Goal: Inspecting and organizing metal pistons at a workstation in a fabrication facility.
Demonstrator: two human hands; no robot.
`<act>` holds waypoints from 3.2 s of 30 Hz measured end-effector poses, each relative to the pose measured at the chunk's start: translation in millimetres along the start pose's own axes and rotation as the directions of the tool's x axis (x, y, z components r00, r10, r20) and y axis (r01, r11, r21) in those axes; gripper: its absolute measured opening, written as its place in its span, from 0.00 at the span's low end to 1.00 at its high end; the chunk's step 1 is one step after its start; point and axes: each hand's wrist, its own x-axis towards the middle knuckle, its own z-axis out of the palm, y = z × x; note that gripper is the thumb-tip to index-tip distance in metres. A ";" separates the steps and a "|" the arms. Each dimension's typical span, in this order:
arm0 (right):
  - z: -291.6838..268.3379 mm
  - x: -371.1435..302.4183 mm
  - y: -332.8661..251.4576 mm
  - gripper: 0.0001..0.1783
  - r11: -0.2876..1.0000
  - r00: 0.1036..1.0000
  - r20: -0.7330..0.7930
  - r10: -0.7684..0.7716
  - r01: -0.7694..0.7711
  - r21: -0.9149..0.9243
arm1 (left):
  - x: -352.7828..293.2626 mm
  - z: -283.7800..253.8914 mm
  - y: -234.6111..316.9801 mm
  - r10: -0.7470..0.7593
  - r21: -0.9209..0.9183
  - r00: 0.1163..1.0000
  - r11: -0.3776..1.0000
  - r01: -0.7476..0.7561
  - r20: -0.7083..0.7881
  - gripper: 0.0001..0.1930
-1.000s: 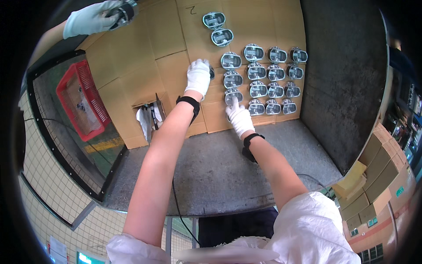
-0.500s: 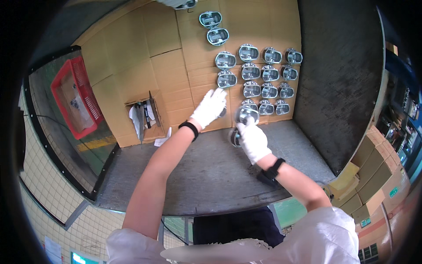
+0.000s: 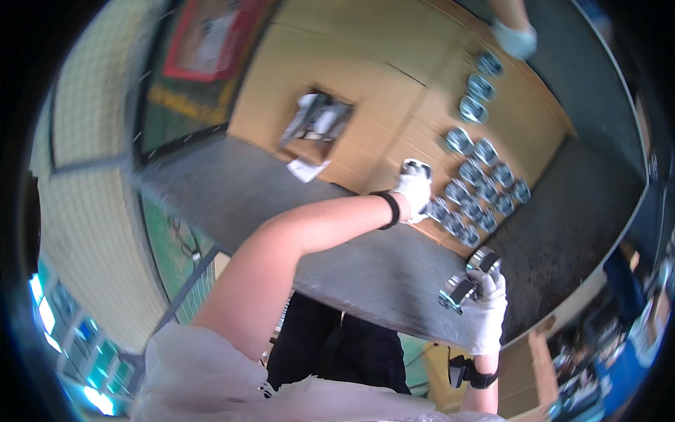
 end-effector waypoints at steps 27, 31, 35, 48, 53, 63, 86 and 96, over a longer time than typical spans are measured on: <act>461.7 -447.8 -473.6 0.15 -0.201 -0.403 0.809 -0.428 0.915 0.350 | -674.2 521.3 328.1 -0.480 -0.664 -0.533 -0.712 -0.228 0.697 0.12; 642.5 -495.8 -441.6 0.14 -0.423 -0.431 0.860 -0.271 0.856 0.296 | -680.6 678.4 329.2 -0.458 -0.519 -0.348 -0.849 -0.103 0.818 0.17; 818.1 -539.7 -421.2 0.10 -0.631 -0.316 0.947 -0.063 0.747 0.208 | -688.7 819.3 303.3 -0.542 -0.599 -0.301 -0.788 -0.143 0.785 0.20; 1237.9 -614.6 -361.8 0.20 -0.700 -0.551 0.828 -0.100 0.631 0.335 | -735.7 1117.6 160.9 -0.395 -0.502 -0.516 -0.861 -0.081 0.760 0.22; 1300.0 -615.0 -336.8 0.20 -0.677 -0.624 0.780 0.046 0.555 0.483 | -716.7 1165.1 136.6 -0.452 -0.537 -0.484 -0.842 -0.046 0.750 0.19; 1293.6 -608.0 -314.8 0.22 -0.629 -0.542 0.840 0.020 0.646 0.432 | -704.6 1156.0 124.2 -0.445 -0.532 -0.396 -0.835 -0.140 0.803 0.13; 432.5 -300.0 -371.3 0.21 0.231 0.318 0.462 -0.828 0.944 -0.234 | -731.1 443.2 90.8 -0.967 -0.982 -0.217 0.157 -0.107 -0.131 0.10; 85.9 -154.3 -162.7 0.21 0.862 0.755 -0.418 -0.505 0.467 -0.196 | -588.0 74.4 48.1 -0.559 -0.674 0.531 0.738 -0.031 -0.637 0.13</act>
